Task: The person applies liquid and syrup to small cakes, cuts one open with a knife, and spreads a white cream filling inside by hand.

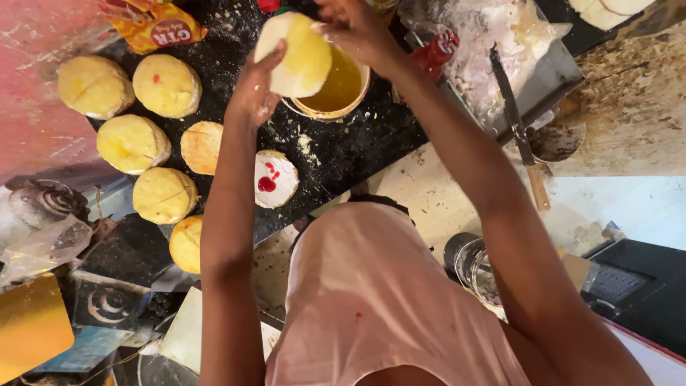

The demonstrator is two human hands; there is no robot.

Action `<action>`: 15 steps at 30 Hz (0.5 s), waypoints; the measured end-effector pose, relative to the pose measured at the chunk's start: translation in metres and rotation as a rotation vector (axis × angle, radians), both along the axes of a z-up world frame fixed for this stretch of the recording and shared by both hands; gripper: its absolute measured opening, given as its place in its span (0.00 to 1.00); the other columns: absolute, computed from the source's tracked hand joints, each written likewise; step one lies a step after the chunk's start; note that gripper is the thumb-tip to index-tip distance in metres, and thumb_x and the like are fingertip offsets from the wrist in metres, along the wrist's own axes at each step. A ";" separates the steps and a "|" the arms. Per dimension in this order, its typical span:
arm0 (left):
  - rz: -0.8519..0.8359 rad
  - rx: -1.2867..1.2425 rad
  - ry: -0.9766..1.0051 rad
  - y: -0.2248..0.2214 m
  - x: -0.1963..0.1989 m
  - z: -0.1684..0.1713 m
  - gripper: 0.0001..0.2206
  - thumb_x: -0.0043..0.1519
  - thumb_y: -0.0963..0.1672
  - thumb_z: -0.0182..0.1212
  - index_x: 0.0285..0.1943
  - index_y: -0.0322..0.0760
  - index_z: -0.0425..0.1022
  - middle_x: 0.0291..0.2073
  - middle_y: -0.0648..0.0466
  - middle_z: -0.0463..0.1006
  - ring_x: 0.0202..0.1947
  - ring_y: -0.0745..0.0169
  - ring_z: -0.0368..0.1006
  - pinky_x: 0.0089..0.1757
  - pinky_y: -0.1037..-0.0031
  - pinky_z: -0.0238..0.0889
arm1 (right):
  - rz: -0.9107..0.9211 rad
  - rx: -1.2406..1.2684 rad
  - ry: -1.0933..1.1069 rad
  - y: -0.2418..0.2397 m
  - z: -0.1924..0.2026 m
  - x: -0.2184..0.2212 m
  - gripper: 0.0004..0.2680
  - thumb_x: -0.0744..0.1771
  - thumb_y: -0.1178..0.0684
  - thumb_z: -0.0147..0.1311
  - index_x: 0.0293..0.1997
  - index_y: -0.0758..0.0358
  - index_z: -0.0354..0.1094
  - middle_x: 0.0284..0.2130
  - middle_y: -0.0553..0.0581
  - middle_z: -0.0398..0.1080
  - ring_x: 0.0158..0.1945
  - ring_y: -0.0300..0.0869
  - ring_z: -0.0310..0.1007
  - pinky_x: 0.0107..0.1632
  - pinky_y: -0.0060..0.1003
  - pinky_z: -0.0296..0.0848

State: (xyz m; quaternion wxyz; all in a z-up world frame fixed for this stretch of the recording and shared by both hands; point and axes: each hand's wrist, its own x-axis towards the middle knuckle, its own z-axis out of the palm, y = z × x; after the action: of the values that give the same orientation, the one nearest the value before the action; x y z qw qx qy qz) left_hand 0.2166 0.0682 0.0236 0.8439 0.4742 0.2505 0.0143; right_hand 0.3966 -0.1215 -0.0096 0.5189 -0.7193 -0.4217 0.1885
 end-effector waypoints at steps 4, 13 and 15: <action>0.136 -0.224 -0.282 0.008 -0.014 -0.015 0.30 0.64 0.49 0.65 0.71 0.31 0.59 0.62 0.43 0.74 0.63 0.48 0.74 0.59 0.58 0.71 | 0.038 -0.586 -0.254 0.022 -0.060 -0.022 0.10 0.71 0.51 0.49 0.42 0.68 0.74 0.38 0.62 0.74 0.40 0.46 0.77 0.44 0.42 0.74; 0.158 -0.214 -0.425 -0.003 0.004 -0.039 0.30 0.70 0.55 0.55 0.71 0.27 0.62 0.58 0.41 0.76 0.60 0.48 0.75 0.59 0.58 0.74 | 0.180 -0.622 -0.118 0.039 -0.035 -0.018 0.14 0.75 0.51 0.43 0.38 0.67 0.73 0.27 0.64 0.74 0.29 0.48 0.75 0.37 0.44 0.73; 0.148 -0.259 -0.381 -0.018 0.014 -0.040 0.31 0.69 0.55 0.54 0.70 0.26 0.63 0.55 0.39 0.76 0.57 0.47 0.75 0.56 0.59 0.75 | 0.213 -0.427 0.144 0.048 -0.013 -0.018 0.10 0.72 0.52 0.46 0.41 0.65 0.73 0.31 0.59 0.76 0.32 0.40 0.79 0.37 0.36 0.78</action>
State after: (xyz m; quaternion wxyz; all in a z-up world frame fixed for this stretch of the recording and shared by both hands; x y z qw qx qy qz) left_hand 0.2305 0.0503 -0.0161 0.9263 0.3314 0.1208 0.1329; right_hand 0.3786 -0.0732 -0.0226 0.3613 -0.7487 -0.4077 0.3777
